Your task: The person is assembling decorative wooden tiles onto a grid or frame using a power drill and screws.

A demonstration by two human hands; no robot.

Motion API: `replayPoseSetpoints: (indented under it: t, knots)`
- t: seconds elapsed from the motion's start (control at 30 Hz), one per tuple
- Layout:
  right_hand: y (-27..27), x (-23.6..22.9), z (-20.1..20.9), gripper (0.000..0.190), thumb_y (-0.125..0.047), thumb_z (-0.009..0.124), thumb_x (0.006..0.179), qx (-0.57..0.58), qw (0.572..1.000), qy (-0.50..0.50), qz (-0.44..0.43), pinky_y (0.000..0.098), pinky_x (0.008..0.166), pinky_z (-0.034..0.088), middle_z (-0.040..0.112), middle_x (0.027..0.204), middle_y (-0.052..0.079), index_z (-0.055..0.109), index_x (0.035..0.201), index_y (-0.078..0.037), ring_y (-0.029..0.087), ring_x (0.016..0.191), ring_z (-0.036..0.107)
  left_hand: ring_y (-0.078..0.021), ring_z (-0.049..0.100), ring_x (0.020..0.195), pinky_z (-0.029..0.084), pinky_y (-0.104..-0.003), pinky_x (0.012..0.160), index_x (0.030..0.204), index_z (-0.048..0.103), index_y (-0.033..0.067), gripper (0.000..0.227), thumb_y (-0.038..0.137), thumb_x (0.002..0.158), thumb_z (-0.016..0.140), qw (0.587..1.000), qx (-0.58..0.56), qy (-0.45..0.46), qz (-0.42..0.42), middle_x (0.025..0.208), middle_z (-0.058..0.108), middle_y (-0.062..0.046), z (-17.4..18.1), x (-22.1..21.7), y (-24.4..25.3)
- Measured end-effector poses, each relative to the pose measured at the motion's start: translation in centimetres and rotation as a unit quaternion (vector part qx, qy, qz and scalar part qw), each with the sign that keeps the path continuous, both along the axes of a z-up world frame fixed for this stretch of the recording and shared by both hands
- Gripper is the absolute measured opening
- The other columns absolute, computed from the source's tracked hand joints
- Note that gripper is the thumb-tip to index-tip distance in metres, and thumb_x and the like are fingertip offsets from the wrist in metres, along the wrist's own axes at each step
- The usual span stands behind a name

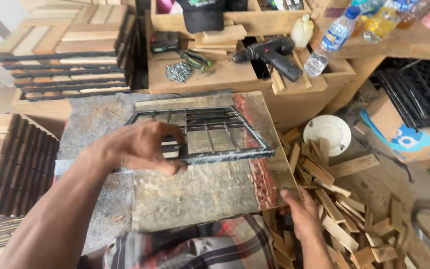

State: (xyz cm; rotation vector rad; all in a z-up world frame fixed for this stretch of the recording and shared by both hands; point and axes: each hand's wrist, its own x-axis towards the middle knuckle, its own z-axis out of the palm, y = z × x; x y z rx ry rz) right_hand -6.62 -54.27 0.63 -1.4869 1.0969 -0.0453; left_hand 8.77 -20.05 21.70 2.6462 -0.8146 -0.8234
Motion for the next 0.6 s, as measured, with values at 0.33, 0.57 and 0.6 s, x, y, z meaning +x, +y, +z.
replayPoseSetpoints:
  t: [0.33, 0.57, 0.6]
  knots:
    - [-0.7, -0.8, 1.8, 0.060, -0.017, 0.057, 0.091, 0.373, 0.845, -0.362, 0.125, 0.0221, 0.045, 0.060, 0.064, 0.138, 0.024, 0.051, 0.144, 0.010, 0.022, 0.057, 0.074, -0.0313, 0.061, 0.128, 0.058, -0.051, 0.098, 0.136, 0.056, 0.0111, 0.078, 0.058, 0.075, 0.067, 0.999, -0.012, -0.035, 0.008, 0.145, 0.060, -0.011, 0.7, 1.0, -2.5]
    - [8.1, -1.5, 3.6, 0.067, 0.000, 0.068, 0.097, 0.549, 0.622, -0.525, 0.189, 0.0618, 0.103, 0.053, 0.045, 0.146, 0.028, 0.035, 0.154, -0.017, 0.055, 0.125, 0.054, -0.0345, 0.056, 0.122, 0.054, -0.050, 0.097, 0.131, 0.058, 0.0095, 0.071, 0.056, 0.081, 0.079, 0.997, -0.042, -0.058, -0.017, 0.140, 0.051, -0.016, -6.9, -2.8, -4.1]
    - [8.9, -1.6, 3.4, 0.060, 0.002, 0.063, 0.098, 0.544, 0.631, -0.529, 0.165, 0.0591, 0.099, 0.057, 0.054, 0.136, 0.027, 0.038, 0.150, -0.014, 0.052, 0.119, 0.061, -0.0443, 0.041, 0.144, 0.045, -0.061, 0.109, 0.133, 0.058, 0.0065, 0.076, 0.057, 0.082, 0.082, 0.994, -0.046, -0.089, -0.034, 0.162, 0.033, -0.023, -8.0, -3.3, -4.5]
